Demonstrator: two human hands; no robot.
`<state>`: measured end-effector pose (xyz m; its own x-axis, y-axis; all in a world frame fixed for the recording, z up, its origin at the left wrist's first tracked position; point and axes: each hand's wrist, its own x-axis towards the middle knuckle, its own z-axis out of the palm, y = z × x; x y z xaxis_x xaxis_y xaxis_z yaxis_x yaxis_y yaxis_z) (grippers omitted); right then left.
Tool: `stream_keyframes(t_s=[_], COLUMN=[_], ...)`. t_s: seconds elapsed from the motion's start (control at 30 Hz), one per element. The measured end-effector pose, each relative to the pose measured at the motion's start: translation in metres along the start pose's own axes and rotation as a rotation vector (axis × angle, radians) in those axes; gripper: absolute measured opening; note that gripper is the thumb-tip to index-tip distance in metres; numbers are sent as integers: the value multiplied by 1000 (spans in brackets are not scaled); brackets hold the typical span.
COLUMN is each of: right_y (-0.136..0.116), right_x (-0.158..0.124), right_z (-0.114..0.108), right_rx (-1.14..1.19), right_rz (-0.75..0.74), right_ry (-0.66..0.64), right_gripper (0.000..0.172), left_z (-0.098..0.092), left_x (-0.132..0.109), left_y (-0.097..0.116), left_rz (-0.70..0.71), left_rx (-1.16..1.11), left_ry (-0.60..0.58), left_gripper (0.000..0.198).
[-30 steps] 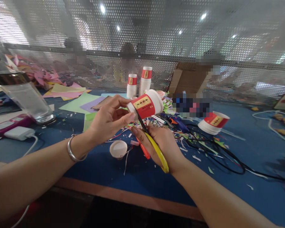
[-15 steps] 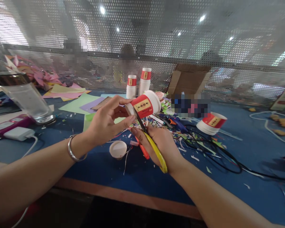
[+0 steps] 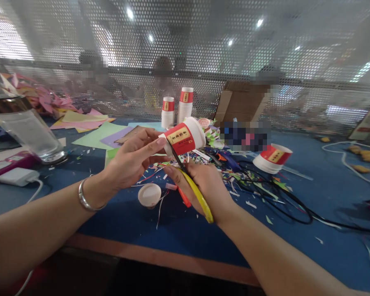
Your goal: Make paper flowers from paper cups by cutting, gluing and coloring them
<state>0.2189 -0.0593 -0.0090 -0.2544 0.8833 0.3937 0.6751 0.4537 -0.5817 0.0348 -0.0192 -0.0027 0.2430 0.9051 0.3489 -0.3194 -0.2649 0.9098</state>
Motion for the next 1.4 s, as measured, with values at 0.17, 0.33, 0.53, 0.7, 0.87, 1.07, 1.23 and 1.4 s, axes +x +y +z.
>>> stream_keyframes(t_s=[0.17,0.33,0.53,0.7,0.87,1.07,1.23,1.4], right_y=[-2,-1,0,-3,-3,0,-2,-6], right_x=[-1,-2,-5,-3,-3,-3,-2,-3], right_z=[0,1,2,3,3,5,5,2], right_rx=[5,-12,-7,-3,-10,-39,-37,24], right_rz=[53,67,68,85,73,44,40,31], right_ry=[-15,-3,10,14,20,19,26,31], right_gripper=[60,61,60,62,63,61,61,60], left_z=[-3,-1,1,-6,-6,-6,-5,5], left_x=[2,0,-3,1,-1,-7,-5,-3], left_y=[-8,-13,-7,-4,-3,1,-3,-10], left_rz=[149,231,307,265,328,490,456,246], left_rx=[137,178,256,328,385,570,485,109], left_ry=[-21,-38,-32,-71,-60,-1,-12,11], left_gripper=[31,35,35,35,31,29,30,40])
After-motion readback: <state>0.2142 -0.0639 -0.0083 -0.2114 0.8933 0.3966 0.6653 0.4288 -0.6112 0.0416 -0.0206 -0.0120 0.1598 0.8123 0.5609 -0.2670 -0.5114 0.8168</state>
